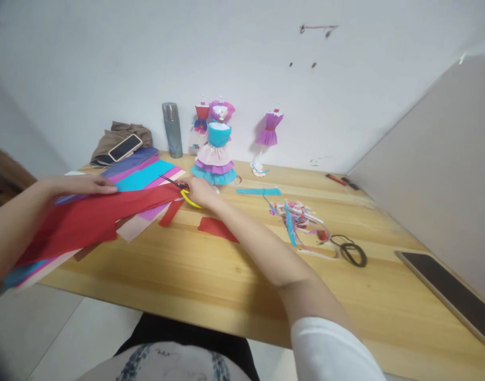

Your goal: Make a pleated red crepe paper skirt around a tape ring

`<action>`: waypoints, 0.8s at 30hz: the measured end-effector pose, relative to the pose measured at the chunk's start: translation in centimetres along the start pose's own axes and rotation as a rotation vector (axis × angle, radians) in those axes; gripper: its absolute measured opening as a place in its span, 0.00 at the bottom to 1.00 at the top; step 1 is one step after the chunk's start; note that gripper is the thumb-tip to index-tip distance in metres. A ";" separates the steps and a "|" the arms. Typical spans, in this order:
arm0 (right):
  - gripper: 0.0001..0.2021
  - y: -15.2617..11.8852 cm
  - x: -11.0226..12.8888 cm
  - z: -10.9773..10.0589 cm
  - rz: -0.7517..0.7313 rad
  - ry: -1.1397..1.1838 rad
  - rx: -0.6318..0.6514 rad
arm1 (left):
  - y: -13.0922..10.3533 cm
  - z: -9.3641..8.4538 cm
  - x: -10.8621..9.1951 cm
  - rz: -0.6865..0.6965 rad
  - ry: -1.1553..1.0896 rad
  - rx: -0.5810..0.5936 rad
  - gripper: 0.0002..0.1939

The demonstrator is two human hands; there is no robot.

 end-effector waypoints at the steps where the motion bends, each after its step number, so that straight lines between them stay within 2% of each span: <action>1: 0.21 0.5 0.0 0.6 0.002 -0.007 -0.010 | 1.0 0.1 -0.3 -0.066 -0.027 0.006 0.32; 5: 0.29 1.8 -0.3 2.7 0.045 -0.061 -0.044 | 4.9 0.6 -1.2 -0.130 -0.073 0.001 0.24; 8: 0.32 1.8 -0.7 3.4 0.074 -0.101 -0.066 | 6.3 0.9 -1.1 -0.101 -0.154 -0.025 0.17; 13: 0.31 1.5 -1.0 3.4 0.013 -0.157 -0.069 | 4.6 -0.1 0.6 -0.096 -0.340 -0.061 0.18; 15: 0.31 1.4 -0.7 3.3 -0.034 -0.186 -0.057 | 3.5 -0.5 1.5 -0.104 -0.513 -0.041 0.19; 17: 0.31 1.2 -0.2 3.2 -0.095 -0.215 -0.045 | 2.6 -0.8 2.5 -0.104 -0.595 -0.016 0.20; 20: 0.30 0.8 0.7 2.9 -0.201 -0.262 -0.021 | 1.7 -1.2 3.6 -0.094 -0.603 0.015 0.22; 24: 0.28 -0.8 1.6 1.6 -0.428 -0.421 -0.015 | 0.5 -1.6 4.2 -0.097 -0.618 0.038 0.23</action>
Point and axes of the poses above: each hand's wrist, its own y-axis towards the middle knuckle, its own z-axis out of the palm, x = y × z, the point moved 2 cm from there along y, towards the middle knuckle, and after that the axes turned 11 degrees about z, right-handed, at the moved point
